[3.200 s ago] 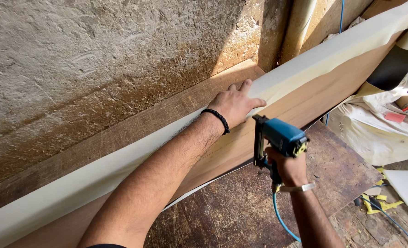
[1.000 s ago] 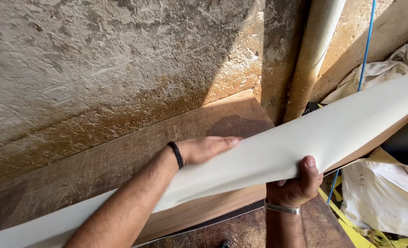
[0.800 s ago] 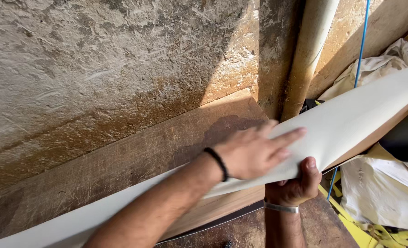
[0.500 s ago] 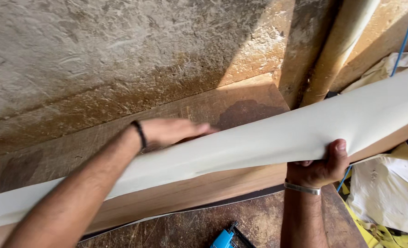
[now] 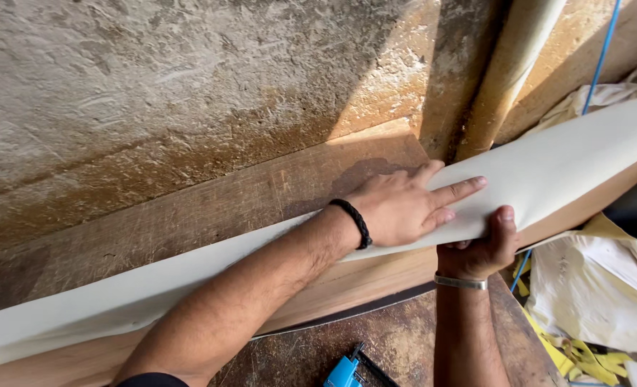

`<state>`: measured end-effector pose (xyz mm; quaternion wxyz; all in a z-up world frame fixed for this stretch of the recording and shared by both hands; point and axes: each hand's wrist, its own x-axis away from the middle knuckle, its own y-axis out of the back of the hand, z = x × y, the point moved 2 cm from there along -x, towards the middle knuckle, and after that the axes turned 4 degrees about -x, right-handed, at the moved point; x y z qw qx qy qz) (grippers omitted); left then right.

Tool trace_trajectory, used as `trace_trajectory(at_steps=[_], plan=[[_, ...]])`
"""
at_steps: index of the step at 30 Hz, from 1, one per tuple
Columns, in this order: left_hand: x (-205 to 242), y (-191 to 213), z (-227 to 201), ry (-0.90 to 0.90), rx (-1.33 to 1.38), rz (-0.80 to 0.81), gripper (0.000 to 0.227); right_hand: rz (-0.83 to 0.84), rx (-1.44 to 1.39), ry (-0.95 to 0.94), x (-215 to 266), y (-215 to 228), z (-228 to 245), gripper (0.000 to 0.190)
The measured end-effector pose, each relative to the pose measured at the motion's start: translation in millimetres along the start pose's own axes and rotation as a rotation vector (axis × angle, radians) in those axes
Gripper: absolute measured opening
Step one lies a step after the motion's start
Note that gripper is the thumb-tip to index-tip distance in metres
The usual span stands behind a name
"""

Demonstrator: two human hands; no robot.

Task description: The person stretches a long strip of white fabric over a wooden board and secures it using a pneumatic staple gun. They repeatedly fold the fabric edges over the board and drive staples along the length to hold the fabric in place.

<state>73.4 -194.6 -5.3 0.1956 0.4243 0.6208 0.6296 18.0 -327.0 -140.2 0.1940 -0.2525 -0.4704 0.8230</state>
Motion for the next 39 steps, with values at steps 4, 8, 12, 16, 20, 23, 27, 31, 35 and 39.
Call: trace_trajectory(at_steps=[4, 8, 12, 16, 20, 23, 27, 31, 35, 39], plan=[[-1, -2, -7, -0.068, -0.164, -0.066, 0.056, -0.216, 0.349, -0.011, 15, 18, 2, 0.022], [1, -4, -11, -0.069, -0.319, -0.198, 0.058, -0.164, 0.499, 0.051, 7, 30, -13, 0.036], [0, -4, -16, -0.034, -0.330, -0.176, 0.060, -0.109, 0.613, 0.003, 35, 62, -36, 0.044], [-2, -3, -15, -0.055, -0.300, -0.235, 0.062, 0.622, 2.008, -0.617, 195, 129, -69, 0.035], [-4, -5, -10, -0.046, -0.258, -0.207, 0.061, 1.013, 2.137, -0.637, 324, 213, -72, 0.023], [-3, -3, -8, -0.035, -0.243, -0.218, 0.059, 0.946, 1.935, -0.146, 345, 225, -79, 0.030], [-2, 0, -9, -0.017, -0.221, -0.196, 0.062, 0.849, 2.080, -0.998, 324, 196, -98, 0.041], [3, 0, -9, -0.019, -0.221, -0.208, 0.058, 0.279, 1.655, -1.422, 268, 141, -67, 0.054], [2, 4, -8, 0.011, -0.186, -0.108, 0.062, -0.039, 1.235, -1.217, 192, 88, 1, 0.045], [0, 3, -10, 0.005, -0.186, -0.140, 0.062, -0.117, 1.079, -0.459, 121, 35, 64, 0.044]])
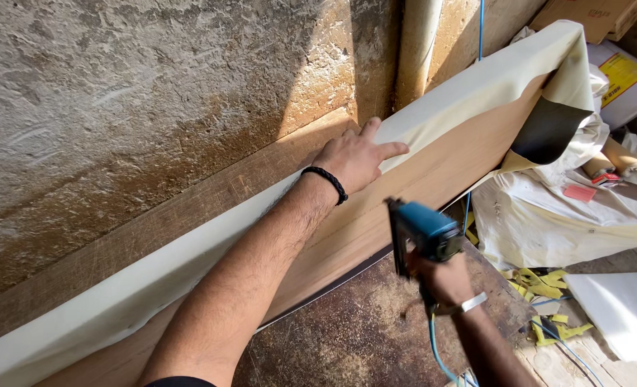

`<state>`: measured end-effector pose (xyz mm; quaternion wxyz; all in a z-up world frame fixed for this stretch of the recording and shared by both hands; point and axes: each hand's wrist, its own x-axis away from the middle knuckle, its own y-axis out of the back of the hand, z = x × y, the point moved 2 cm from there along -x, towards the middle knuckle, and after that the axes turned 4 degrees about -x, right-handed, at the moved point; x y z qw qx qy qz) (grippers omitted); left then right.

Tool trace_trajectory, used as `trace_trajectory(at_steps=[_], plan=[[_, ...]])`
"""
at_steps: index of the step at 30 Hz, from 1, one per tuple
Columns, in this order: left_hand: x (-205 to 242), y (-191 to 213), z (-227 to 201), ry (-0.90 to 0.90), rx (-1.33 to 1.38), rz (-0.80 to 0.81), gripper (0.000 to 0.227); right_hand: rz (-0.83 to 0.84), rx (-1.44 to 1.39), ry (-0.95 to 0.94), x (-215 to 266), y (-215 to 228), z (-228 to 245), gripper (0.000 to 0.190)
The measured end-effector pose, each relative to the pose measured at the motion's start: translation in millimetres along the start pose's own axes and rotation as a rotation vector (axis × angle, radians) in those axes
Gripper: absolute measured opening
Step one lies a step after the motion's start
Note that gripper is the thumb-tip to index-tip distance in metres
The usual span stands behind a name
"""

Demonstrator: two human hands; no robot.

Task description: The person stretches a long strip of white fabric over a wooden board and secures it using a pneumatic staple gun. They repeatedly fold the fabric edges over the board and drive staples along the length to hold the fabric in place.

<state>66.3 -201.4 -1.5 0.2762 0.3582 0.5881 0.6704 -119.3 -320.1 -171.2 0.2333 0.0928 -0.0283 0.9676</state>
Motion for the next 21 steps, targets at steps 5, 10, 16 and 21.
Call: trace_trajectory(at_steps=[5, 10, 16, 21], plan=[[-1, -1, -1, 0.024, -0.005, 0.014, 0.069, -0.041, 0.195, 0.220, -30, 9, 62, 0.048], [-4, -4, 7, 0.034, 0.143, 0.020, 0.067, 0.072, 0.002, 0.256, -37, -4, 65, 0.036], [-13, -14, 20, -0.014, 0.262, -0.033, 0.059, 0.058, 0.111, 0.236, -5, -36, 45, 0.031], [-14, -15, 16, 0.006, 0.227, -0.044, 0.060, 0.171, 0.306, 0.357, 26, -77, 38, 0.024]])
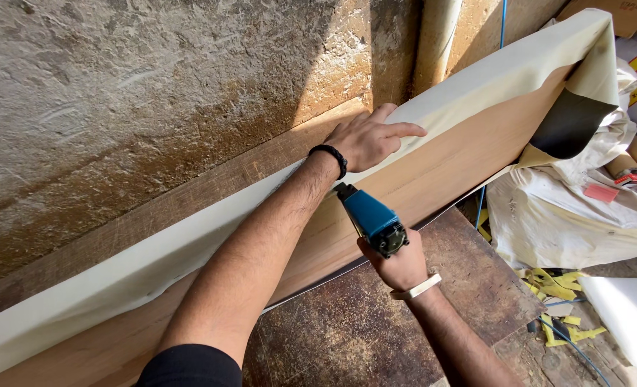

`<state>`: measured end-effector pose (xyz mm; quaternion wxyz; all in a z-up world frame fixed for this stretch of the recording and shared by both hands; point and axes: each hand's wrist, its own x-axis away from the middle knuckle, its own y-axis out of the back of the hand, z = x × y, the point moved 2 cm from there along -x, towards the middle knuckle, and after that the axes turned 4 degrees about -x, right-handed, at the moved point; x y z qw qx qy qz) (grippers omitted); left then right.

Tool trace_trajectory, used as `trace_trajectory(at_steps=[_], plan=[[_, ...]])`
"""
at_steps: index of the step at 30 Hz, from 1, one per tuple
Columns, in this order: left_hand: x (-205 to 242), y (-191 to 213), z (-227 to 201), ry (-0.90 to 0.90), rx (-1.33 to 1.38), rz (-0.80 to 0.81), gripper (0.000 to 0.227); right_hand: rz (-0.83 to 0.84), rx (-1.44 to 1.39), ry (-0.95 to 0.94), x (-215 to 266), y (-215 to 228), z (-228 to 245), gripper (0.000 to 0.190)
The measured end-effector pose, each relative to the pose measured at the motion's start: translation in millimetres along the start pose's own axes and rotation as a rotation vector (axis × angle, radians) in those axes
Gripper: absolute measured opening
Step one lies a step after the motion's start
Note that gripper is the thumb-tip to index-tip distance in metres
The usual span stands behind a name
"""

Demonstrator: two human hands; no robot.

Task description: The person stretches a long strip of white fabric over a wooden board and secures it using a pneumatic staple gun. They repeatedly fold the fabric edges over the board and drive staples along the length to hold the fabric in place.

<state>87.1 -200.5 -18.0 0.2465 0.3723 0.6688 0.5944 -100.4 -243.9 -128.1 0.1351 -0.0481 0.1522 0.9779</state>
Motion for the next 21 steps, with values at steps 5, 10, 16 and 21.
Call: trace_trajectory(at_steps=[5, 10, 16, 21], plan=[[0, 2, -2, 0.020, 0.026, 0.028, 0.060, 0.162, 0.048, -0.074, 13, -27, 9, 0.030], [-1, 2, 4, -0.070, 0.025, -0.028, 0.058, 0.274, 0.201, -0.206, 18, -31, -23, 0.026], [-1, -4, 17, -0.009, 0.211, -0.037, 0.068, 0.484, 0.587, -0.443, 36, 19, -133, 0.037], [1, -4, 17, 0.107, 0.279, -0.035, 0.072, 0.534, 0.489, -0.558, 47, 70, -187, 0.039]])
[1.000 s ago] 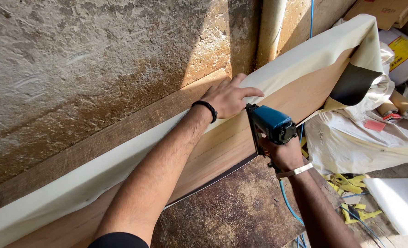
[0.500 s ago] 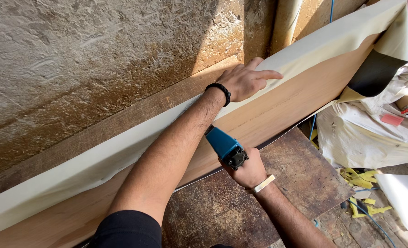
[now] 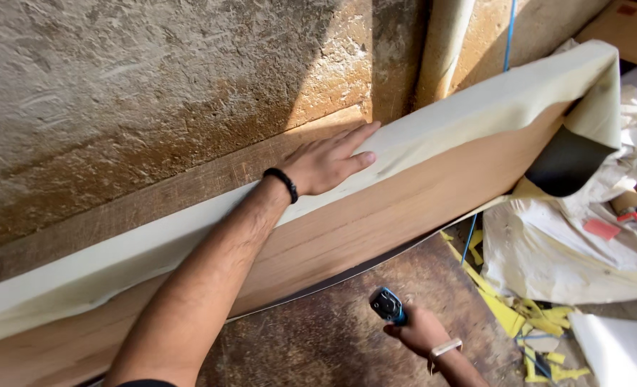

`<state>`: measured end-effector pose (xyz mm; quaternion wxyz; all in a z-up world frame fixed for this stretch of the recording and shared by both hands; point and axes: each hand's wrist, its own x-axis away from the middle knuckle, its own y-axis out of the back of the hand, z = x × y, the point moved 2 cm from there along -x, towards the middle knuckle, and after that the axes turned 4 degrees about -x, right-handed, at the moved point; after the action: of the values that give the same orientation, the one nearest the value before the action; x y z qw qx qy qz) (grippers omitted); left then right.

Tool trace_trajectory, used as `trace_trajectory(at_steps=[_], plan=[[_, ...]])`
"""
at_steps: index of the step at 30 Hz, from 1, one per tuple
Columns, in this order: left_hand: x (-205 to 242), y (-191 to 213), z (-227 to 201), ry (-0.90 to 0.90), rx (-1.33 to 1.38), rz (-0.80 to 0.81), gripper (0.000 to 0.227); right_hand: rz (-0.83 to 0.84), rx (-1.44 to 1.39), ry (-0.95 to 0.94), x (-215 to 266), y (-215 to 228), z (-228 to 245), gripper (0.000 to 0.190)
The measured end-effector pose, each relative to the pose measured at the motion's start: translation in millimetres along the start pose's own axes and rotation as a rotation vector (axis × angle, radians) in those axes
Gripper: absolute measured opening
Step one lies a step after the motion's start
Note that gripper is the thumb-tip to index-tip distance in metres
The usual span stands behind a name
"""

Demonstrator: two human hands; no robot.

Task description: The person stretches a long strip of white fabric over a wooden board and secures it using a pneumatic staple gun. They repeatedly fold the fabric edges over the board and drive staples along the length to hold the fabric in place.

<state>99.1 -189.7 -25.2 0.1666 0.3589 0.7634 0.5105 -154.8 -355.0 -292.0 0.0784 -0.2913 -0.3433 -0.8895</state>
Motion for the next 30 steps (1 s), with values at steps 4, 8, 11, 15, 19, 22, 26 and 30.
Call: trace_trajectory(at_steps=[4, 8, 11, 15, 19, 22, 26, 30], plan=[[21, 9, -13, 0.093, -0.008, -0.063, 0.069, 0.156, -0.260, -0.197, 8, 8, -10, 0.033], [39, 10, -33, 0.343, -0.260, -0.101, 0.068, 0.245, -0.279, -0.107, 1, 28, 12, 0.031], [75, 3, -27, 0.424, -0.405, -0.229, 0.073, 0.332, -0.187, -0.007, 3, 31, 34, 0.033], [168, 6, 25, 0.505, -0.574, -0.399, 0.082, 0.361, -0.298, 0.052, 16, 38, 55, 0.024], [289, 12, 81, 0.714, -0.490, -0.514, 0.071, 0.370, -0.471, 0.086, 34, 26, 83, 0.017], [349, 15, 106, 0.718, -0.514, -0.645, 0.063, 0.468, -0.645, 0.253, 49, 8, 118, 0.015], [405, 11, 135, 0.628, -0.542, -0.758, 0.055, 0.487, -0.781, 0.484, 75, -34, 189, 0.029], [449, 6, 160, 0.524, -0.333, -0.902, 0.054, 0.464, -0.859, 0.564, 93, -99, 267, 0.028]])
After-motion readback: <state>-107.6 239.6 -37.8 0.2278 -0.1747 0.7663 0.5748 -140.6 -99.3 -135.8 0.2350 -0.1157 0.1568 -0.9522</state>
